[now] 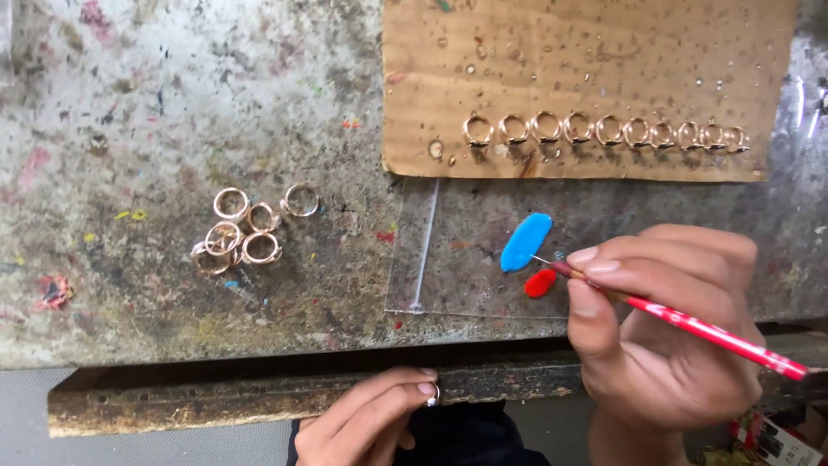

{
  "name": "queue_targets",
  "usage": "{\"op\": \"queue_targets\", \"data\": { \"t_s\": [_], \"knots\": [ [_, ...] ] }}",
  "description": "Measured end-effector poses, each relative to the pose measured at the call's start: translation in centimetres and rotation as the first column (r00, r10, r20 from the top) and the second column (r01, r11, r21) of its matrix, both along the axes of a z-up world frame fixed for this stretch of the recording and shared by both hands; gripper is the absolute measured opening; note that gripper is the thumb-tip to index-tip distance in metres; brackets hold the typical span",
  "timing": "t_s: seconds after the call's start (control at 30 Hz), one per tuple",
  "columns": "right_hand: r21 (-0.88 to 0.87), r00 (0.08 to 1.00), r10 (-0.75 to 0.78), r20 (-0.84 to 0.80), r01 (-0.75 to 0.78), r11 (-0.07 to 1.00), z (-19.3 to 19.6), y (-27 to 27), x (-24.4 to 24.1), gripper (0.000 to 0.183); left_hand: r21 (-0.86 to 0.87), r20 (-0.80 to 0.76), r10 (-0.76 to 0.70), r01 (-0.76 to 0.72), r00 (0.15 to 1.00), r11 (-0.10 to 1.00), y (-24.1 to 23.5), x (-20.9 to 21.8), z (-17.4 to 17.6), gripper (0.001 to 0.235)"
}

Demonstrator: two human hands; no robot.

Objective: The person mixes red and blue paint on a clear palette, then uses a small brush to apply blue paint to the inner surface of a copper ring. Several copper rings are arranged on a cardboard sheet nearby.

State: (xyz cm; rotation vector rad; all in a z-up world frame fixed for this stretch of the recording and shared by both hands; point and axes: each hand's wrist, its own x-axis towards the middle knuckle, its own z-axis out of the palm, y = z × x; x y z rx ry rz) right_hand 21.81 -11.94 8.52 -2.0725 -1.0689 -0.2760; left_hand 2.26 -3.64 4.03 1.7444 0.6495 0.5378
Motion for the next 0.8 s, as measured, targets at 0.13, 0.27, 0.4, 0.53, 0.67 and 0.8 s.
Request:
{"op": "queue_targets", "data": {
  "t_s": [0.13,0.27,0.4,0.53,0.67,0.8],
  "knots": [
    [-0.03,1.0,0.03,0.007,-0.03,0.999,0.2,0.1,0.3,0.011,0.02,-0.021,0.018,-0.017,1.0,1.0,-0.1,0.2,0.1,0.015],
    [-0.027,0.999,0.042,0.007,-0.042,0.999,-0.3,-0.2,0.1,0.011,-0.009,-0.007,0.031,-0.031,1.0,0.999,-0.1,0.0,-0.1,0.014],
    [0.086,0.991,0.046,-0.128,-0.035,0.996,-0.2,-2.6,-1.4,0.012,-0.011,0.024,-0.041,0.042,0.999,0.999,0.5,-0.4,-0.5,0.015],
    [0.13,0.758,0.24,-0.607,-0.203,0.97,0.9,-4.8,-4.0,0.01,0.025,0.079,-0.175,0.173,0.981,0.985,1.6,-1.4,-1.5,0.019],
    [0.241,0.684,0.29,-0.67,-0.169,0.956,-1.1,-2.4,-6.7,0.01,-0.003,0.075,-0.197,0.197,0.978,0.98,1.8,-1.5,-1.9,0.02],
    [0.053,0.702,0.145,-0.697,-0.151,0.987,-1.4,-2.6,-7.3,0.01,-0.014,0.039,-0.227,0.228,0.973,0.974,2.0,-1.5,-2.2,0.025]
  ]
}}
